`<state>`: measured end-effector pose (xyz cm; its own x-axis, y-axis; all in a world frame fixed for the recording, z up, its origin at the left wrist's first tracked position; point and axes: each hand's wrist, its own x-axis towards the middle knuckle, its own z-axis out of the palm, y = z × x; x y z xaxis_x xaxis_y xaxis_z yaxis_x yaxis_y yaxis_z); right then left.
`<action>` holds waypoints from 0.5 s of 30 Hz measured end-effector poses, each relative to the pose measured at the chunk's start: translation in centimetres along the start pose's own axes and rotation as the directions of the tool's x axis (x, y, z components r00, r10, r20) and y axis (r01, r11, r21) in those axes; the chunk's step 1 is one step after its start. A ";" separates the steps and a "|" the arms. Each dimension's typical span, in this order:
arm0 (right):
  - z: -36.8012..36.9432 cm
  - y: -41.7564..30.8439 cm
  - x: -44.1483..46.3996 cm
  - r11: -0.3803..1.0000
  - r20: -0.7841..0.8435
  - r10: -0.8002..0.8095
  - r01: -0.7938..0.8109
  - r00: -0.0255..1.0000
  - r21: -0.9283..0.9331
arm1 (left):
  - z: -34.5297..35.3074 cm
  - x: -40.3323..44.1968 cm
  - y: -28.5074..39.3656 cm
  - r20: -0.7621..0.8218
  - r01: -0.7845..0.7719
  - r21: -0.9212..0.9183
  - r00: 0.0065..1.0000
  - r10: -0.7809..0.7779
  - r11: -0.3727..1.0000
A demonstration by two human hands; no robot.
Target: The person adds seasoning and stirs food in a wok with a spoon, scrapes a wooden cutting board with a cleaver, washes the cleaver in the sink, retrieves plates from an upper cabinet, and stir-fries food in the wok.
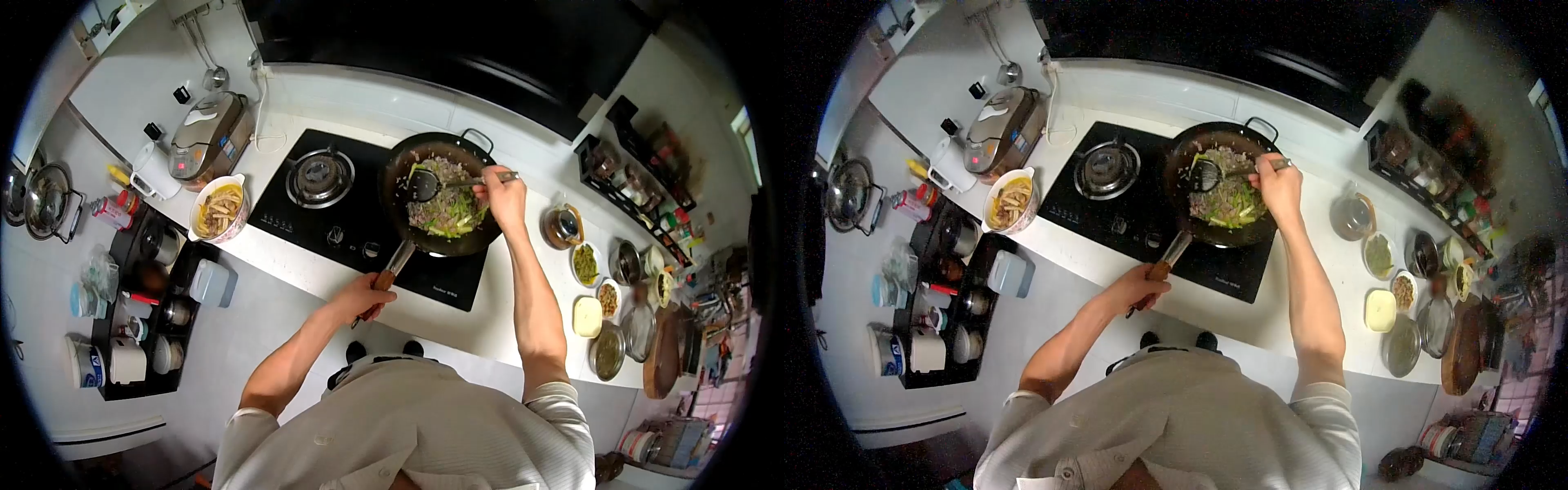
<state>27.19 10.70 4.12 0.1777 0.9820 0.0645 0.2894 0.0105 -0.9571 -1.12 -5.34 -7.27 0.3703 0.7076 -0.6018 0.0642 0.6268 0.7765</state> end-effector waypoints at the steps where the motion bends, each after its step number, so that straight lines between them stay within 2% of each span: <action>1: -0.3 -0.1 -0.4 0.996 -0.019 -0.077 0.077 0.997 0.047 | 0.0 0.0 0.2 0.011 -0.005 -0.025 1.000 0.005 1.000; 2: -0.5 -0.3 -0.8 0.984 -0.038 -0.150 0.153 0.988 0.093 | 0.2 0.0 0.2 0.005 -0.017 -0.028 1.000 0.018 0.999; 4: -1.0 -0.2 -1.1 0.982 0.007 -0.188 0.187 0.982 0.027 | 1.2 -0.7 0.7 -0.015 -0.035 -0.040 0.999 0.034 0.999; 5: -0.8 0.3 -1.1 0.887 0.021 -0.448 0.447 0.894 -0.117 | 1.3 -0.9 0.8 -0.009 -0.022 -0.039 1.000 0.022 0.999; 6: -0.7 0.9 -1.1 0.706 0.071 -0.669 0.663 0.740 -0.249 | 1.4 -0.9 0.8 -0.011 -0.021 -0.039 1.000 0.021 0.999; 7: -0.1 2.0 -1.4 0.684 0.127 -0.681 0.689 0.721 -0.242 | 1.3 -0.8 0.8 -0.004 -0.008 -0.036 1.000 0.008 0.999; 8: 0.4 3.3 -1.5 0.531 0.195 -0.779 0.793 0.596 -0.299 | 1.3 -0.8 1.0 0.002 0.004 -0.031 1.000 -0.004 1.000; 10: 0.9 5.6 -3.3 0.476 0.328 -0.763 0.828 0.556 -0.297 | 1.0 -0.7 1.0 0.000 -0.013 -0.017 1.000 0.013 1.000; 11: 0.3 6.3 -4.3 0.475 0.328 -0.765 0.829 0.555 -0.295 | 0.8 -0.7 0.9 0.001 -0.019 -0.009 1.000 0.019 1.000; 13: -1.1 6.3 -5.6 0.398 0.569 -0.658 0.870 0.493 -0.292 | 0.7 -0.9 1.2 -0.002 -0.016 -0.006 1.000 0.016 1.000; 15: -1.8 5.8 -5.0 0.397 0.542 -0.680 0.869 0.494 -0.294 | 0.9 -1.1 1.5 0.005 -0.007 0.000 1.000 0.007 1.000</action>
<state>29.70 5.51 -1.26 -0.6184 0.5805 0.5298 0.5462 0.8021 -0.2414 -0.62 -5.51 -5.30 0.3750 0.7103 -0.5957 0.0615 0.6221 0.7805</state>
